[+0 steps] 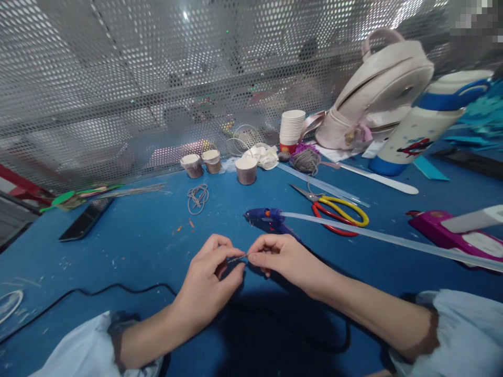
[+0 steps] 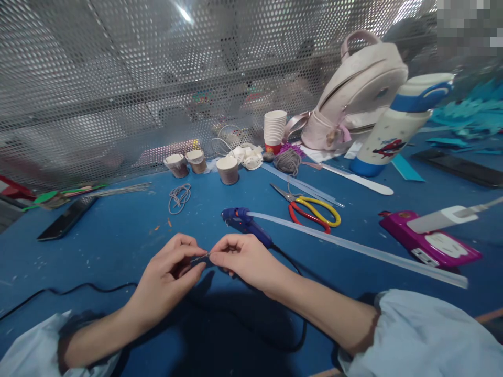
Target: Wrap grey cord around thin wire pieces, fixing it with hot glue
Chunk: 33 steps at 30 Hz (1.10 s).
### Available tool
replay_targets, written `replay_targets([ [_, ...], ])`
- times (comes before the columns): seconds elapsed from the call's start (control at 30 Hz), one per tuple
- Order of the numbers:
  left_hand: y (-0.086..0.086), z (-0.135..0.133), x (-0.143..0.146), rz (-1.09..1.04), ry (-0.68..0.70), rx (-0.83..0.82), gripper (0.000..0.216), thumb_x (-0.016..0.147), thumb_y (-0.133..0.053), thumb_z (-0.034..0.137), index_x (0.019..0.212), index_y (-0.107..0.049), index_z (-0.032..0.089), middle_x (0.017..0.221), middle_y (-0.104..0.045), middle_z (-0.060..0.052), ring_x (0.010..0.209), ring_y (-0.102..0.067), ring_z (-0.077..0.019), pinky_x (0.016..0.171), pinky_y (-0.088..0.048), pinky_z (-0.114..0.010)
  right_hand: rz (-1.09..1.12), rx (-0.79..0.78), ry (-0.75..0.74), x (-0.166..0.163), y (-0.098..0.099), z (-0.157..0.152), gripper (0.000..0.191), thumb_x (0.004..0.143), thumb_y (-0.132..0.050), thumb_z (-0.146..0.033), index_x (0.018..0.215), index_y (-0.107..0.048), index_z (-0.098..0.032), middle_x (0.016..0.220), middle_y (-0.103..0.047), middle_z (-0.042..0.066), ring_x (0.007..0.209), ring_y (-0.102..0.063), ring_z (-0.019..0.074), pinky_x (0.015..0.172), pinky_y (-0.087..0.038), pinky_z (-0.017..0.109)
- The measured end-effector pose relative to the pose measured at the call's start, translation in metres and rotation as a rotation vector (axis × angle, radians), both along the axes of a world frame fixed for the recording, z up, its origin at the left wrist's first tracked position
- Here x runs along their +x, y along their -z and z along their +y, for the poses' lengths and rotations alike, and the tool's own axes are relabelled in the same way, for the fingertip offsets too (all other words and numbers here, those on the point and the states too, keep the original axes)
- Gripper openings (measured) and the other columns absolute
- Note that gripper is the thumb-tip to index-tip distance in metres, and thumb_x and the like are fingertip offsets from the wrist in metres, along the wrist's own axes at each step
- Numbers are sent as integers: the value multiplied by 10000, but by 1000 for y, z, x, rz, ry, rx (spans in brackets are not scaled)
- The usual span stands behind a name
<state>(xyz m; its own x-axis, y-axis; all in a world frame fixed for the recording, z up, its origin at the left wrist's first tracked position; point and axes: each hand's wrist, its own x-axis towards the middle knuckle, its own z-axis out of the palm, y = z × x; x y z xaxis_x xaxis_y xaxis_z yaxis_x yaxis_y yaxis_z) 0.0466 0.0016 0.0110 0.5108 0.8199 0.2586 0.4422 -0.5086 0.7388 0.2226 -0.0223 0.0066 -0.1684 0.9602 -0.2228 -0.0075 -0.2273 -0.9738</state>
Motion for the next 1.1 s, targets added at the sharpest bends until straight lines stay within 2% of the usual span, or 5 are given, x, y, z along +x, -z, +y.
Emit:
replay_targets([
  [0.2,3,0,-2,-30,14,36,119,828,-519,165,796,-632,185,840,-537,-30,679,-521,-108,544,-399,-220,29,-8,-11,-1,0,0,141,716,-637,-292,700,-628,-152,622,-560,-15,533,-457,82,532,-372,230],
  [0.57,2,0,0,11,37,69,111,820,-506,133,777,-595,184,837,-548,-33,707,-536,-119,571,-421,-232,-123,43,-18,-1,1,-1,141,745,-607,-295,700,-619,-162,582,-531,-22,547,-466,96,526,-358,232],
  [0.7,5,-1,-1,42,42,200,120,817,-491,111,767,-578,177,816,-547,-31,683,-543,-113,568,-432,-226,-44,25,-29,-3,2,-1,120,742,-602,-261,681,-605,-157,611,-551,-17,540,-470,86,530,-375,225],
  [0.93,22,1,-13,224,124,720,162,847,-450,111,876,-594,179,914,-605,-74,735,-581,-142,628,-454,-245,161,-133,-38,-4,1,-1,153,693,-637,-280,653,-593,-139,603,-560,-16,494,-471,69,493,-397,214],
  [1.1,26,2,-20,355,216,678,212,880,-401,189,932,-606,207,846,-638,-64,698,-577,-162,656,-440,-285,163,-151,-38,-2,1,-1,125,655,-653,-230,612,-590,-132,559,-552,-22,465,-458,61,463,-383,199],
])
